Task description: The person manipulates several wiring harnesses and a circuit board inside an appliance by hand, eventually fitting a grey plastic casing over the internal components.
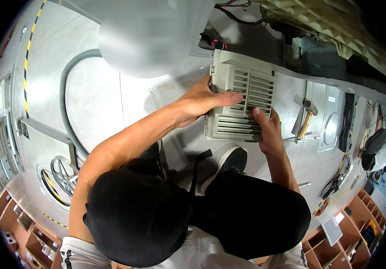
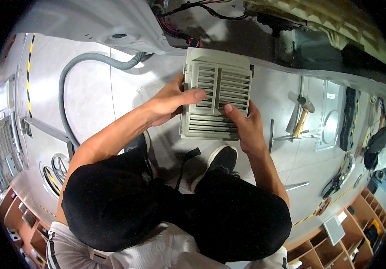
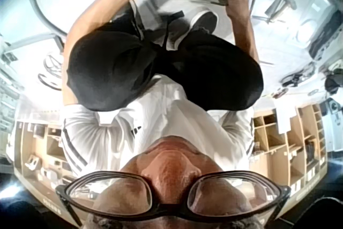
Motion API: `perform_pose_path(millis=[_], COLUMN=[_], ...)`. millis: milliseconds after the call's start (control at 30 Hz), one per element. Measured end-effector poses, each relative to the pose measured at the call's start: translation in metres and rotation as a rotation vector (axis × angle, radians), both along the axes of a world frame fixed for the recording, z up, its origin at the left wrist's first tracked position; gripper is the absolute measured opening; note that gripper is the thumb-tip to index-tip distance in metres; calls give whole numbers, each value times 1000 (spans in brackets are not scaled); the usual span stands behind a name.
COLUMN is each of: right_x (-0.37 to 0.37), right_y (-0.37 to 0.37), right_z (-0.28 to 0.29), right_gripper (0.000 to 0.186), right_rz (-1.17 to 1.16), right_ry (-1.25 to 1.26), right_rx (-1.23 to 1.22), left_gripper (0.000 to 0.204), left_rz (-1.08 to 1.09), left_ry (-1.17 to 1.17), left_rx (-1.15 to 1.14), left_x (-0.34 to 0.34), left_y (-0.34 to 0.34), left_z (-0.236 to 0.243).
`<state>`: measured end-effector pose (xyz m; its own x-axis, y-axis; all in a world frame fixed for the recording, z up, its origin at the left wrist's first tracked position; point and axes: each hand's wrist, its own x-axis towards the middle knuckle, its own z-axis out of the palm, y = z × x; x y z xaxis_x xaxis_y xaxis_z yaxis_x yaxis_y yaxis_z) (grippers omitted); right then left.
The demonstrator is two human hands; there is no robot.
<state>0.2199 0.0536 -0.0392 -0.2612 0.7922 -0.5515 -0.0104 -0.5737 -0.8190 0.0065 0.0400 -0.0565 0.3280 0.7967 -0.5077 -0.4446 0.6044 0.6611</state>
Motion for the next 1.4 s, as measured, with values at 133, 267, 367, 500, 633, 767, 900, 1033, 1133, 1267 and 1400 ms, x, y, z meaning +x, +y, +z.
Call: perform_pose_path(millis=[133, 267, 367, 500, 633, 767, 900, 1033, 1133, 1267, 1400], right_x=[2, 3, 2, 4, 0, -1, 1, 2, 1, -1, -2], right_y=[0, -2, -5, -8, -3, 1, 0, 0, 2, 2, 0], right_z=[0, -1, -2, -10, -3, 3, 2, 3, 5, 5, 3], right_gripper=[58, 59, 59, 57, 56, 57, 57, 59, 58, 58, 59], right_rz=[65, 29, -8, -6, 13, 6, 16, -28, -54, -57, -31], right_ry=[-56, -26, -7, 46, 6, -31, -60, 20, 95, 93, 45], right_rx=[55, -21, -40, 6, 68, 72, 72, -6, -40, -14, 29], left_gripper=[103, 101, 100, 98, 100, 112, 123, 116, 83, 76, 65], left_rz=[13, -46, -102, -174, -135, -102, -278, -406, -495, -419, -318], left_ry=[-44, 35, 62, 131, 54, -47, 111, -7, -43, -38, -19], left_rx=[29, 0, -7, 82, 74, 17, 114, 41, 77, -15, -43], left_x=[0, -3, -5, -6, -7, -8, -13, -25, -25, -22, -16], left_y=[0, 2, 2, 6, 5, -5, -12, -16, -32, -37, -41], left_z=[-2, -1, 11, 23, 15, 4, 3, 13, 8, 12, 20])
